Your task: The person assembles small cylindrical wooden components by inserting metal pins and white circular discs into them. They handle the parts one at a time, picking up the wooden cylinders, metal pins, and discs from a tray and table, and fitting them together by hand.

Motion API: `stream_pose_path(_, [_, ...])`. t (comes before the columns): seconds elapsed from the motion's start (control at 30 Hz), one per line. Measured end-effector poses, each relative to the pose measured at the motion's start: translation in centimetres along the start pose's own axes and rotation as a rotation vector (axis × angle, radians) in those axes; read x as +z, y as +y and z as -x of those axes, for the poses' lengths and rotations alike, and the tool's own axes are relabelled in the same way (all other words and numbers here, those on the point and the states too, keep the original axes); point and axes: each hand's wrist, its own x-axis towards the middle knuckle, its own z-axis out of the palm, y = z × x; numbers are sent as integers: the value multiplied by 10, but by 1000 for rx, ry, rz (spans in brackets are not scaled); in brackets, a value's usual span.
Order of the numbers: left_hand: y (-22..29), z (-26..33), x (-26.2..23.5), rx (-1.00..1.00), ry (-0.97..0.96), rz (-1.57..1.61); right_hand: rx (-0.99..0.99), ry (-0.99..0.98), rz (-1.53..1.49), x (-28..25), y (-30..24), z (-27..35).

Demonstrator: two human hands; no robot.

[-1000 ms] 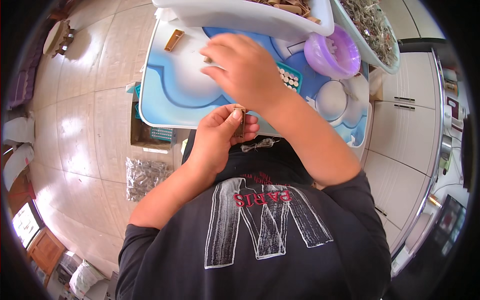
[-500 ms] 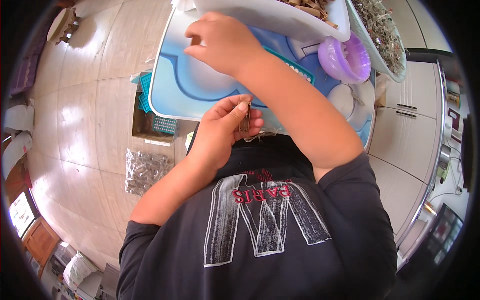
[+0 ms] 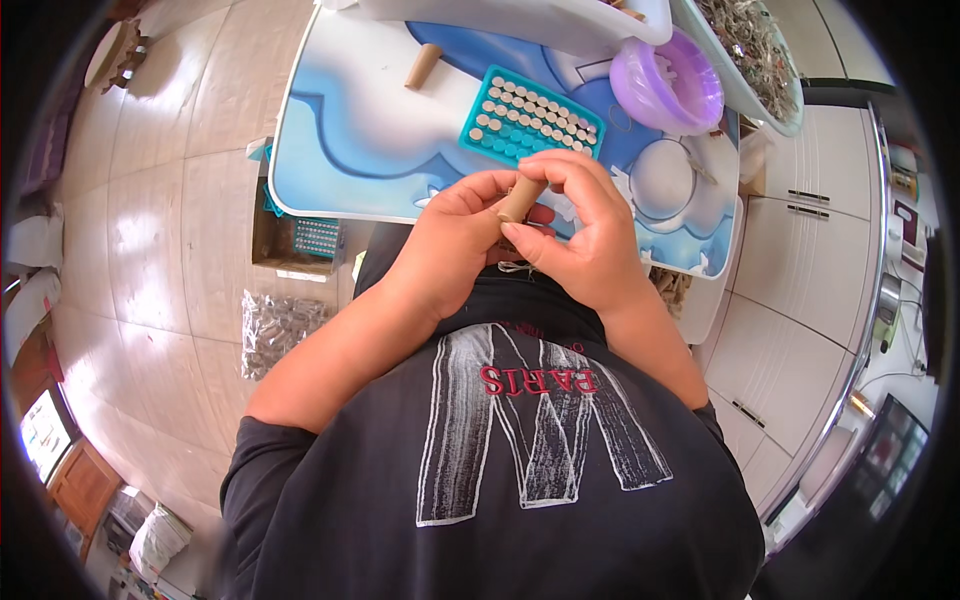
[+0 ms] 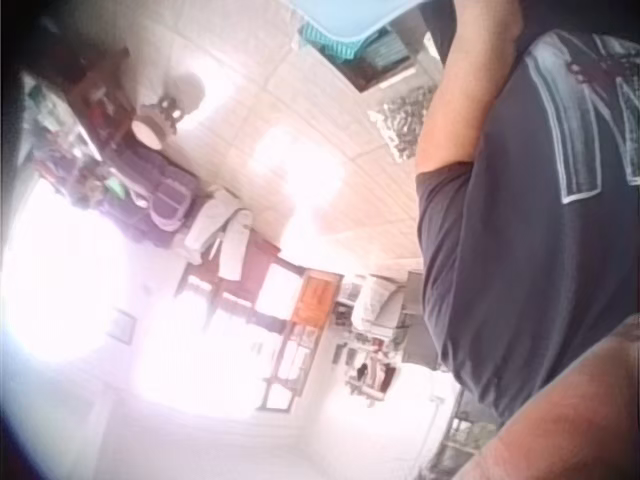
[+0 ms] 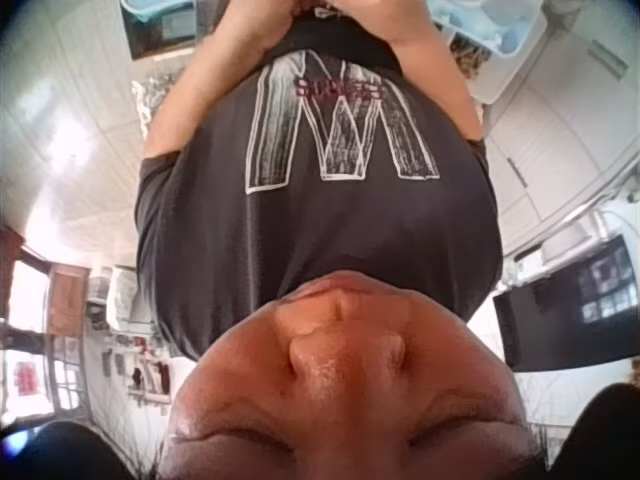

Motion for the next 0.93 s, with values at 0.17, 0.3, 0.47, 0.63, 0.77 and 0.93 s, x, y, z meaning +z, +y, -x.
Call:
stream_pose_path(0.17, [0,0,7,-28,-8,13,89,173,-165,-12,8,18])
stream_pose_path(0.3, [-4,-2,7,-58,-24,116,26,153,-205,-9,8,27])
stream_pose_path(0.47, [-4,-2,7,-52,-41,115,-7,108,-231,4,8,35])
stream_pose_path(0.63, [-5,-1,8,-18,-33,128,-28,94,-178,5,11,34])
stream_pose_path(0.77, [-6,-2,7,5,-61,131,-38,89,-168,5,12,33])
stream_pose_path(0.93, [-5,-2,9,6,-69,14,-53,90,-154,7,16,33])
